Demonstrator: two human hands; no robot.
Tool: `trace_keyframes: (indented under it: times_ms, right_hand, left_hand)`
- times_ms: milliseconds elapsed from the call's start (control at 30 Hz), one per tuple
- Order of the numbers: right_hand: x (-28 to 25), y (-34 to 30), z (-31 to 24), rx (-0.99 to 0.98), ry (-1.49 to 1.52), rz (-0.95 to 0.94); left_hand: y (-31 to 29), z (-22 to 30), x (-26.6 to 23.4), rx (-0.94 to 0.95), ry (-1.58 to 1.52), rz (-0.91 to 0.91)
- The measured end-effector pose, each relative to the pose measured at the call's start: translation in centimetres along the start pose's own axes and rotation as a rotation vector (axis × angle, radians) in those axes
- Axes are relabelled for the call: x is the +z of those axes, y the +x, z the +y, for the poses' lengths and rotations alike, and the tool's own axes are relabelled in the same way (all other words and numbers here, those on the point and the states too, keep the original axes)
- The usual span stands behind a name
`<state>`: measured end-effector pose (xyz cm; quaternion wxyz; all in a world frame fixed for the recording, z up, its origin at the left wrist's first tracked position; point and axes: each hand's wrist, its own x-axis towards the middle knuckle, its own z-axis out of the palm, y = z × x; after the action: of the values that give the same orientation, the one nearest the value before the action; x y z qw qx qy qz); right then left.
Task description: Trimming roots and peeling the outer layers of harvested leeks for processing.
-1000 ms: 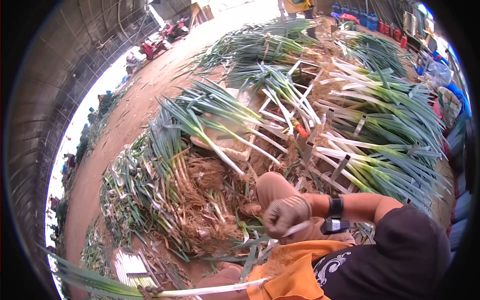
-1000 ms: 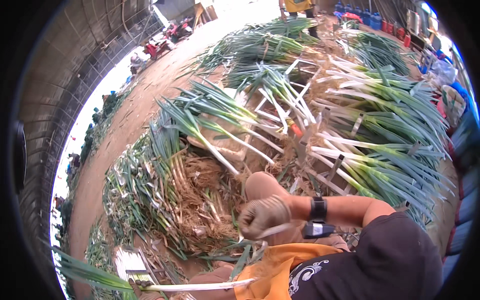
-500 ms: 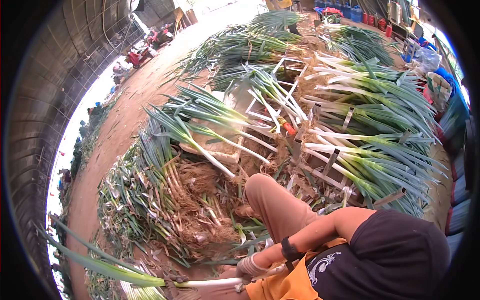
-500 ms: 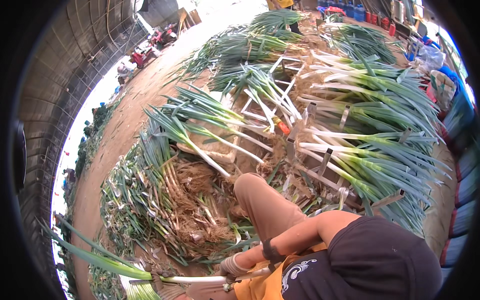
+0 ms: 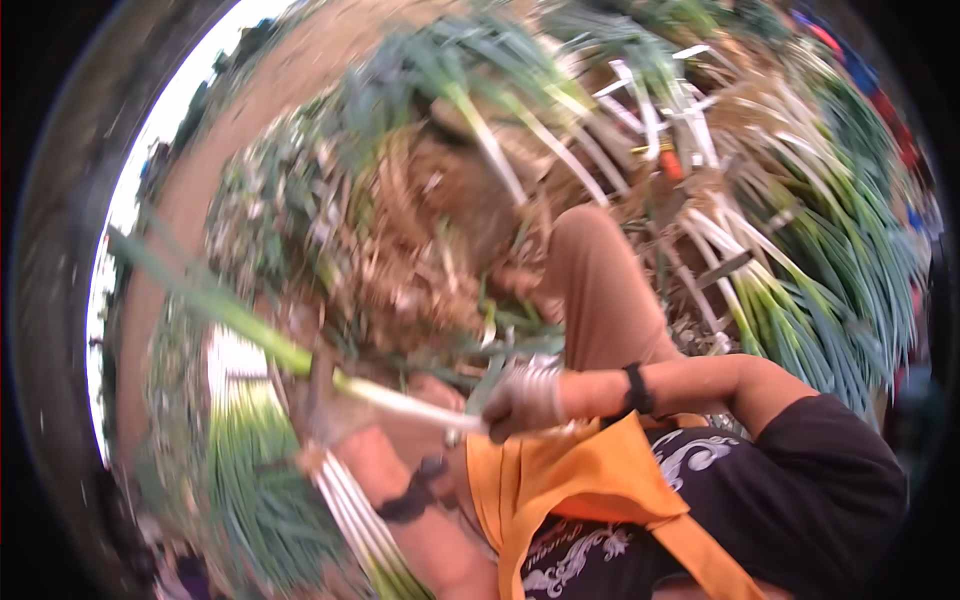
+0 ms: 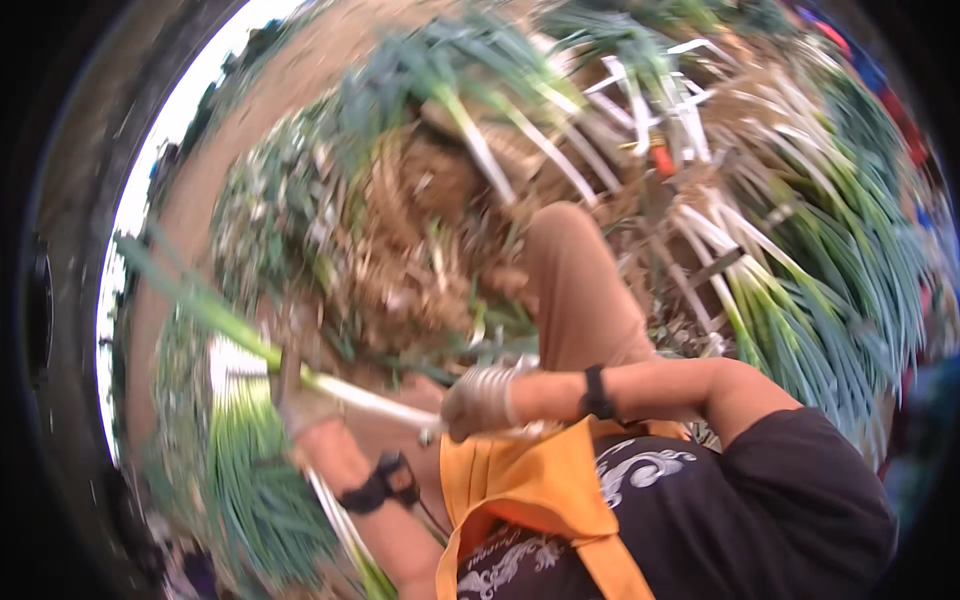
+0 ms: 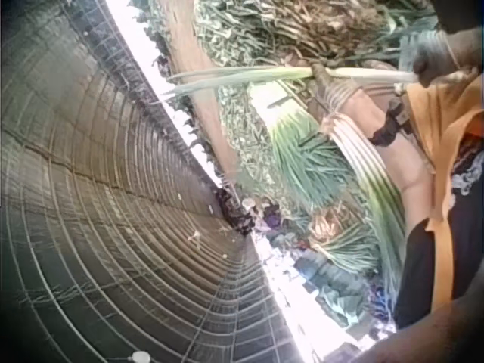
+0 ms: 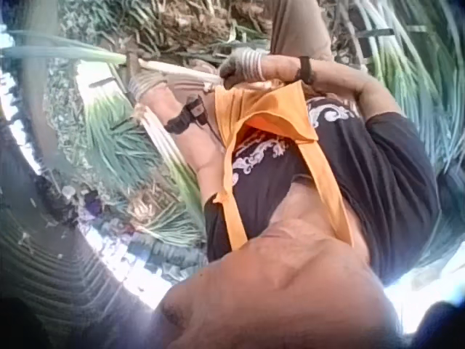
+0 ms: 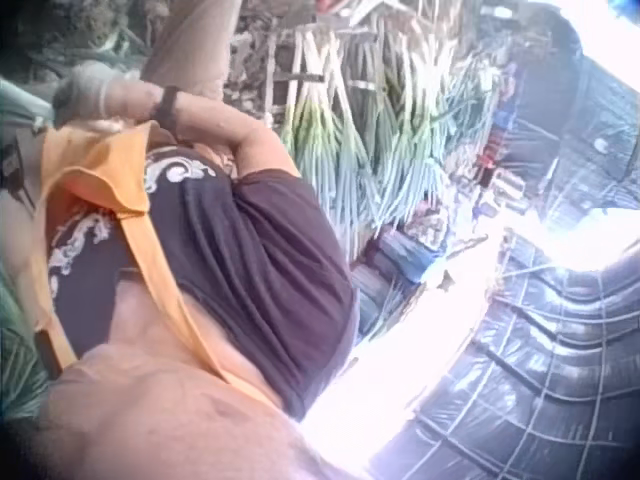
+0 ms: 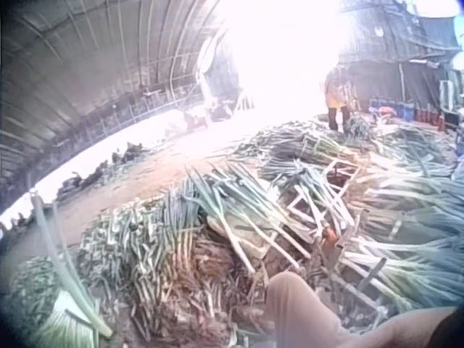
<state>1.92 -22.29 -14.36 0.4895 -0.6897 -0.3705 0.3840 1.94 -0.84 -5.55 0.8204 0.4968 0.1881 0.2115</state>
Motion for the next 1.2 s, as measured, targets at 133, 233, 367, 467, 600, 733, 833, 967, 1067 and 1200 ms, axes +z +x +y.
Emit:
trace_keyframes:
  times_ms: [133,233,367,467,600,733,833,967,1067,1200]
  right_hand:
    - [-0.1,0.8,0.6,0.101,0.407,-0.067]
    - [0.3,2.2,0.5,0.084,0.311,-0.137]
    - [1.5,0.8,-3.7,-0.331,-0.844,-0.143]
    - [0.7,0.0,-1.7,-0.404,-0.518,-0.112]
    - [0.3,0.6,0.9,-0.267,0.220,-0.071]
    - [-0.5,-0.5,-0.3,-0.144,0.096,-0.436]
    - [-1.1,-2.7,-1.0,-0.042,0.048,-0.573]
    - [-2.1,-5.3,3.0,0.167,-0.136,-0.506]
    - [-4.3,-5.6,3.0,0.237,-0.436,-0.463]
    - [-4.8,-2.7,0.8,-0.261,-0.390,0.145]
  left_hand:
    - [-1.4,0.5,-2.1,0.017,-0.144,-0.063]
    - [-0.6,-0.5,-4.6,0.012,-0.215,-0.117]
    - [0.5,-1.1,-5.7,0.031,-0.141,-0.043]
    - [0.7,-1.0,-5.3,-0.021,-0.254,-0.015]
    - [1.7,-1.0,-7.0,0.003,-0.198,0.158]
    - [5.2,0.8,-9.9,0.009,-0.155,0.305]
    - [6.1,3.3,-13.1,0.013,-0.168,0.335]
    - [7.1,5.5,-18.5,0.030,-0.216,0.365]
    - [6.3,6.6,-16.5,0.084,-0.079,0.516]
    - [5.4,6.6,-16.7,0.112,-0.140,0.448]
